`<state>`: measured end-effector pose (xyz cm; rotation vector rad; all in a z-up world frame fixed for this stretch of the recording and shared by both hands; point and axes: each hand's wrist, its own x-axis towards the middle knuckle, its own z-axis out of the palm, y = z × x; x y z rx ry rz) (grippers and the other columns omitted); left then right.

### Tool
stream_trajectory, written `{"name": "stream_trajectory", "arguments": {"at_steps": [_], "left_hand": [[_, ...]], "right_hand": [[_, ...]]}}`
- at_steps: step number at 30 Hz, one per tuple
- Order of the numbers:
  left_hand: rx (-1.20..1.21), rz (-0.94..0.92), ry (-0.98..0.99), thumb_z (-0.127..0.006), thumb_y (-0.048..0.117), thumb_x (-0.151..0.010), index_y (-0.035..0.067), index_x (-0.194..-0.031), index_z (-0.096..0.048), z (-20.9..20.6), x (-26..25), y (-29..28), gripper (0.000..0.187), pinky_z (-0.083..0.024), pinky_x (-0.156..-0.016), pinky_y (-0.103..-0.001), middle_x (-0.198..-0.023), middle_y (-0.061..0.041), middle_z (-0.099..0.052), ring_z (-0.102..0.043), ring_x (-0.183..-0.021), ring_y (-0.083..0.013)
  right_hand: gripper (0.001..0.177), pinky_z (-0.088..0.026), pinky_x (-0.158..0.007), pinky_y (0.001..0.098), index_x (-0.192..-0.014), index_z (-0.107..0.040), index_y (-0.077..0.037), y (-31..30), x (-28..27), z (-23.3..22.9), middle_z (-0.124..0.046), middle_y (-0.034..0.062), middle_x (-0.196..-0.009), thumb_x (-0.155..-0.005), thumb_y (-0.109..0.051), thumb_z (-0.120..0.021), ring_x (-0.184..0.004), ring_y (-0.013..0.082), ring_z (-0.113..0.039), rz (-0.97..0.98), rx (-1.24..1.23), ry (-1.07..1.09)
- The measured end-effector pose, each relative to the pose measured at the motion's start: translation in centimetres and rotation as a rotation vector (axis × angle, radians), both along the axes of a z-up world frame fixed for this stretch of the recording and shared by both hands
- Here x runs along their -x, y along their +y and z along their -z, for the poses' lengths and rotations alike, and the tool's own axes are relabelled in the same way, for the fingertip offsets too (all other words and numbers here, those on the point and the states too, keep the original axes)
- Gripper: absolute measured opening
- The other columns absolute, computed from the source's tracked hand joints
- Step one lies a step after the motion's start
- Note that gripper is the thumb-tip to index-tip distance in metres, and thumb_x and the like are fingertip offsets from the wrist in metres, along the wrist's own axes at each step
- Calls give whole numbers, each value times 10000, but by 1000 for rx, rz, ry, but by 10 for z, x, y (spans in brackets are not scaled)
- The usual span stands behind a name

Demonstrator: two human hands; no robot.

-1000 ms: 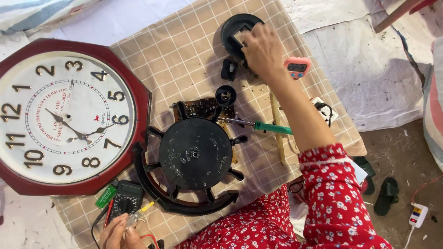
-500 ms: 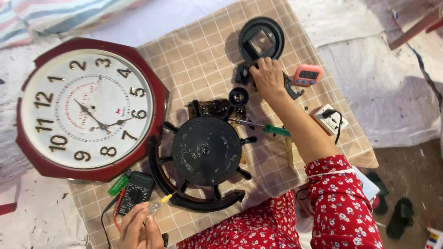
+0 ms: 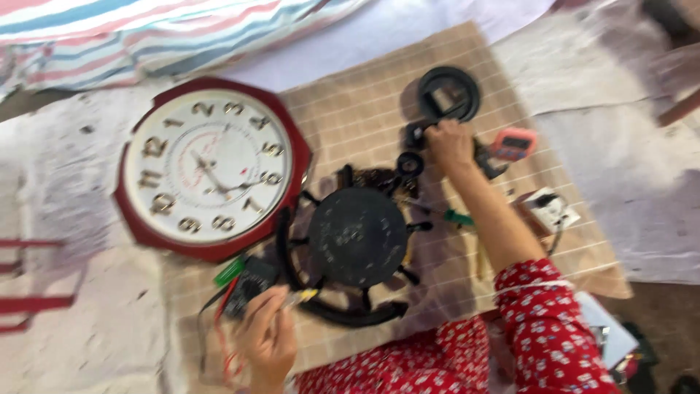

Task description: The person works on the back of a disassembled wall clock, using a screwdriver to remove screws from the black plastic casing. They manipulate the casing and internal components, occasionally picking up and setting down small parts on the cluttered work surface.

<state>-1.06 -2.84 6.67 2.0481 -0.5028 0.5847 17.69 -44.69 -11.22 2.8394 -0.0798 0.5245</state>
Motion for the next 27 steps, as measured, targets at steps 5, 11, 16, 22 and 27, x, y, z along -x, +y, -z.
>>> {"name": "stream_trajectory", "arguments": {"at_steps": [5,11,16,22,27], "left_hand": [[60,47,28,-500,17,-823,-16,-954,-562,2,-3,-3,149,-500,-640,-249,-949,-178,-575,-601,-718,-181],[165,80,27,-400,-21,-853,-9,-993,-509,12,-34,-12,178,-485,-592,-240,-933,-169,-514,-534,-685,-178],[112,37,592,-359,108,-897,39,-1059,-527,10,-67,-14,244,-476,-481,-222,-753,-42,-493,-514,-547,-107],[-233,-9,868,-647,244,-743,50,-1021,-589,33,-80,-22,344,-504,-586,-416,-749,-185,-632,-619,-684,-324],[-358,-99,1127,-591,299,-738,164,-1017,-607,30,-80,-27,311,-437,-698,-293,-811,-2,-639,-600,-749,-143]], "right_hand": [[63,-414,-514,356,-748,-583,-226,-3,4,8,-548,-4,-727,-734,-248,-525,-652,207,-534,7,111,29],[81,-389,-670,374,-924,-599,-15,17,66,-84,-539,122,-821,-899,-51,-530,-802,260,-483,-149,-754,-62],[66,-405,-666,232,-936,-486,-30,50,138,-91,-572,92,-849,-934,-9,-423,-760,125,-518,9,-1406,-45],[93,-445,-774,372,-913,-523,-8,73,162,-86,-569,154,-904,-837,45,-528,-892,322,-556,-168,-1116,-202],[145,-366,-750,358,-923,-458,-10,74,160,-128,-456,155,-925,-839,102,-418,-886,271,-432,23,-875,-441]]}}
